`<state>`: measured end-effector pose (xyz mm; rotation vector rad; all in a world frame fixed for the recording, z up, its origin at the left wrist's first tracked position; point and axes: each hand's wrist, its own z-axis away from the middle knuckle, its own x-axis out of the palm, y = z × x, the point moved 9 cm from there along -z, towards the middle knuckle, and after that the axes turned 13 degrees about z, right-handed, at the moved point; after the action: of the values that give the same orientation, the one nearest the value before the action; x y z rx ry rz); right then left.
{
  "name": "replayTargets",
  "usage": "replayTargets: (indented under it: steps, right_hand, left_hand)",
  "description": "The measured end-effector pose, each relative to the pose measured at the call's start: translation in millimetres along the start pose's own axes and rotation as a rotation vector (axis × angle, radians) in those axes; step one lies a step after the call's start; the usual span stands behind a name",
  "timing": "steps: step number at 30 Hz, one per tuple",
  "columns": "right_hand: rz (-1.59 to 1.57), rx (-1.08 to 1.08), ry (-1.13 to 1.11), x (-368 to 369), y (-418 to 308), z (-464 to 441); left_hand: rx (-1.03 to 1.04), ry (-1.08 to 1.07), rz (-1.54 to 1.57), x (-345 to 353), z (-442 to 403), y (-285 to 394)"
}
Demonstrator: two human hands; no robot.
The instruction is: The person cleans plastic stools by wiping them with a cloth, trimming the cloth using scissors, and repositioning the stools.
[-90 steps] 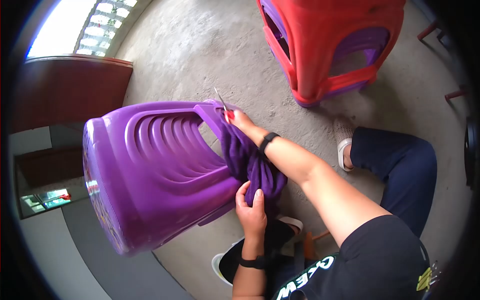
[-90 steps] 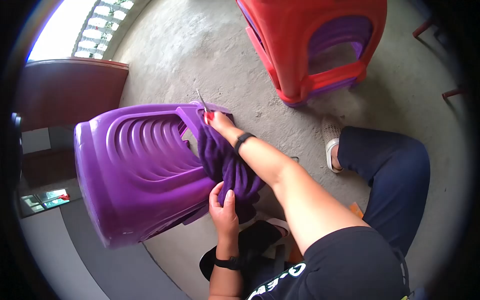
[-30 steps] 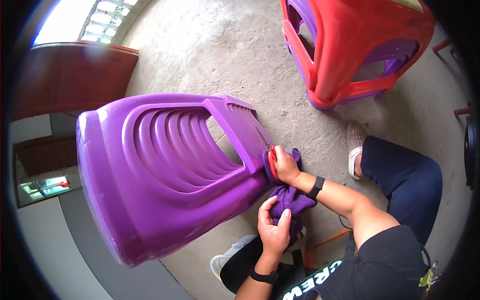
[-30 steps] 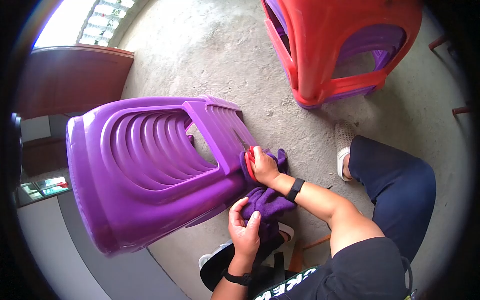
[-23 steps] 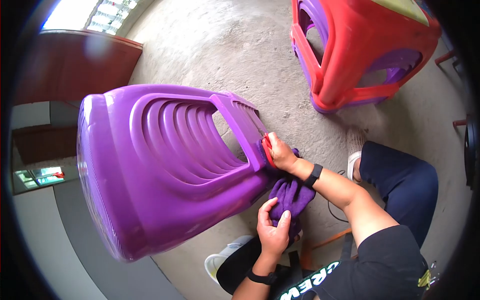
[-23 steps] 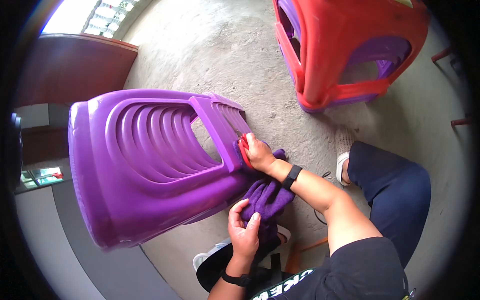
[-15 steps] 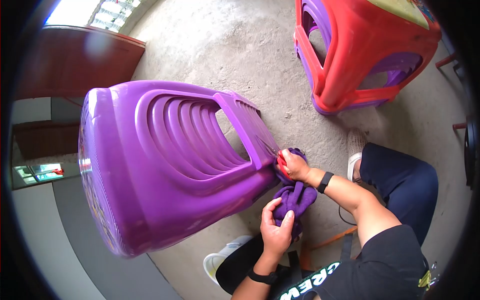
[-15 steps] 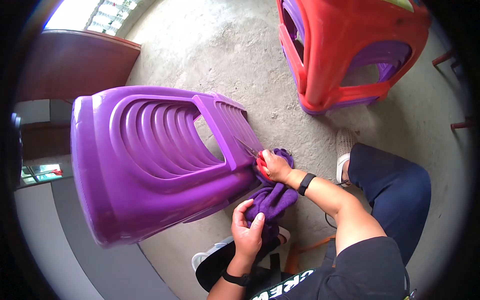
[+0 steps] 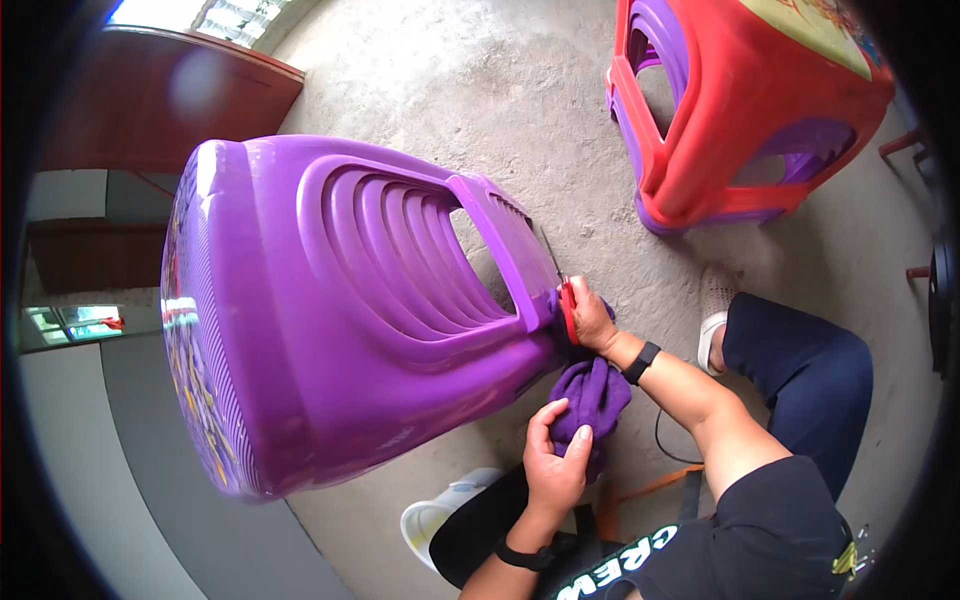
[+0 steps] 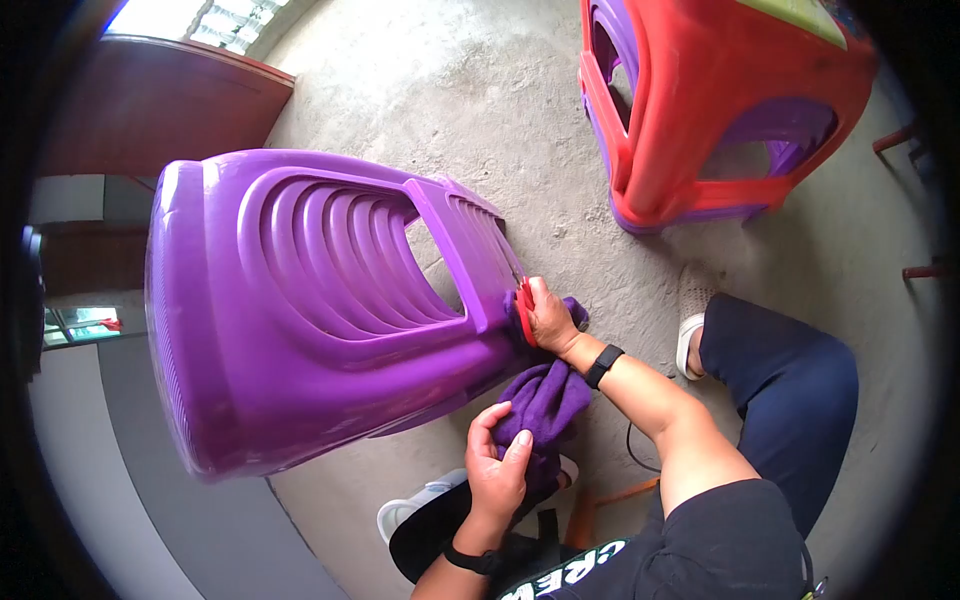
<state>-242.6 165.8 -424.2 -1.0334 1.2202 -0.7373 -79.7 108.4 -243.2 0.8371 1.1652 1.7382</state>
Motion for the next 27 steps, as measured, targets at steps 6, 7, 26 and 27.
replayTargets:
  steps: [6,7,26,27]
  right_hand:
    - [0.055,0.063,-0.006,1.3,27.4,19.6]
    - [-0.057,0.118,0.002,-4.7,9.4,16.0]
    - [0.417,-0.024,-0.275,32.0,-131.7,-259.6]
    - [0.45,-0.061,-0.306,35.1,-136.0,-261.7]
  left_hand:
    - [-0.028,0.006,0.052,2.4,-0.2,-3.9]
    - [0.018,0.006,0.032,2.1,1.2,3.2]
    - [0.137,0.082,0.105,-17.6,2.1,31.7]
    - [0.137,0.082,0.1,-17.9,1.6,31.6]
